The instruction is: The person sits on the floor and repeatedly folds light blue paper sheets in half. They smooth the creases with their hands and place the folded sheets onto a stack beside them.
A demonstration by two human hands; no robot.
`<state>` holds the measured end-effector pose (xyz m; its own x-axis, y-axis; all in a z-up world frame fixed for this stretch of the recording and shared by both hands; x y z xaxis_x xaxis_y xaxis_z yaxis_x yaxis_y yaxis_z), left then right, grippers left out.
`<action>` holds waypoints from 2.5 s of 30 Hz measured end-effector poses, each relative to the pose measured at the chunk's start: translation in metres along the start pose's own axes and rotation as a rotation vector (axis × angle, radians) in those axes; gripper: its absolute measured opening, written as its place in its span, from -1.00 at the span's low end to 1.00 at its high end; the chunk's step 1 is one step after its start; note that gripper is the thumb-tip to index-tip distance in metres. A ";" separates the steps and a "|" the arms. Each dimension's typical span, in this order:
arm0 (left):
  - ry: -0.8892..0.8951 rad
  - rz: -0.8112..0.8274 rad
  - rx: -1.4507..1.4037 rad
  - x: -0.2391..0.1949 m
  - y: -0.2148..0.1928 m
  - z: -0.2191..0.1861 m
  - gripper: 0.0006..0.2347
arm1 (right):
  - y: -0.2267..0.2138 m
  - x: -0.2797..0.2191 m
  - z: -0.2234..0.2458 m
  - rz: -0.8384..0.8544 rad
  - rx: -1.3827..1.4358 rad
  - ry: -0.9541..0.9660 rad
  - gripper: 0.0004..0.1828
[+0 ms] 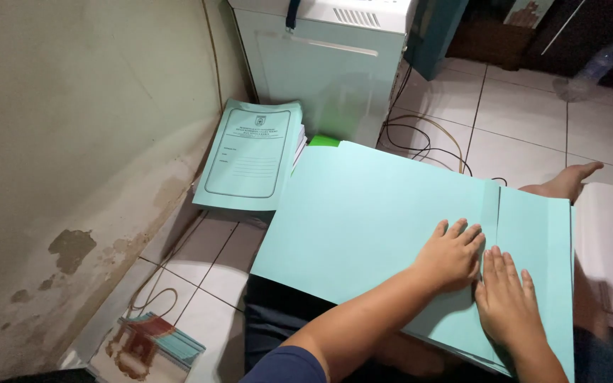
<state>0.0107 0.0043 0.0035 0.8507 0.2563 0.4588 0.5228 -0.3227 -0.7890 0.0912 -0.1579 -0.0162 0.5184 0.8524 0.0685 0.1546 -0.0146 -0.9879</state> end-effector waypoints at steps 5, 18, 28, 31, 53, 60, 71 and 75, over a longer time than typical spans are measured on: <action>-0.104 0.061 -0.013 0.004 0.002 0.004 -0.48 | -0.018 -0.025 0.016 -0.059 0.063 0.004 -0.22; -0.212 0.175 -0.045 0.012 -0.052 -0.014 -0.52 | -0.016 0.110 -0.027 0.078 0.034 0.028 -0.33; -0.243 0.208 -0.065 0.015 -0.052 -0.009 -0.49 | -0.037 0.086 -0.006 0.090 0.036 0.052 -0.33; -0.246 0.204 -0.077 0.016 -0.053 -0.009 -0.49 | -0.056 0.017 0.018 0.097 0.000 0.068 -0.33; -0.237 -0.027 -0.111 0.011 -0.003 0.002 -0.53 | -0.042 0.164 -0.023 0.169 0.206 0.075 -0.31; -0.243 0.014 -0.096 0.012 0.005 0.009 -0.51 | -0.047 0.082 -0.002 0.156 0.210 0.112 -0.30; -0.276 0.269 -0.073 0.014 -0.043 -0.004 -0.31 | 0.041 -0.086 0.016 -0.027 0.061 0.134 -0.17; -0.262 0.240 -0.053 0.013 -0.042 -0.005 -0.32 | 0.039 -0.086 0.015 0.294 0.068 0.247 -0.18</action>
<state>0.0000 0.0167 0.0451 0.9104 0.3904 0.1370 0.3174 -0.4468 -0.8364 0.0400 -0.2237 -0.0632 0.7207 0.6650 -0.1959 -0.0827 -0.1981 -0.9767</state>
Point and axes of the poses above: each hand's wrist, its own x-axis towards the middle knuckle, its own y-axis out of the palm, z = x × y, the point moved 1 cm from there along x, towards the middle knuckle, and after that the axes turned 8 degrees about -x, right-handed, at the moved point
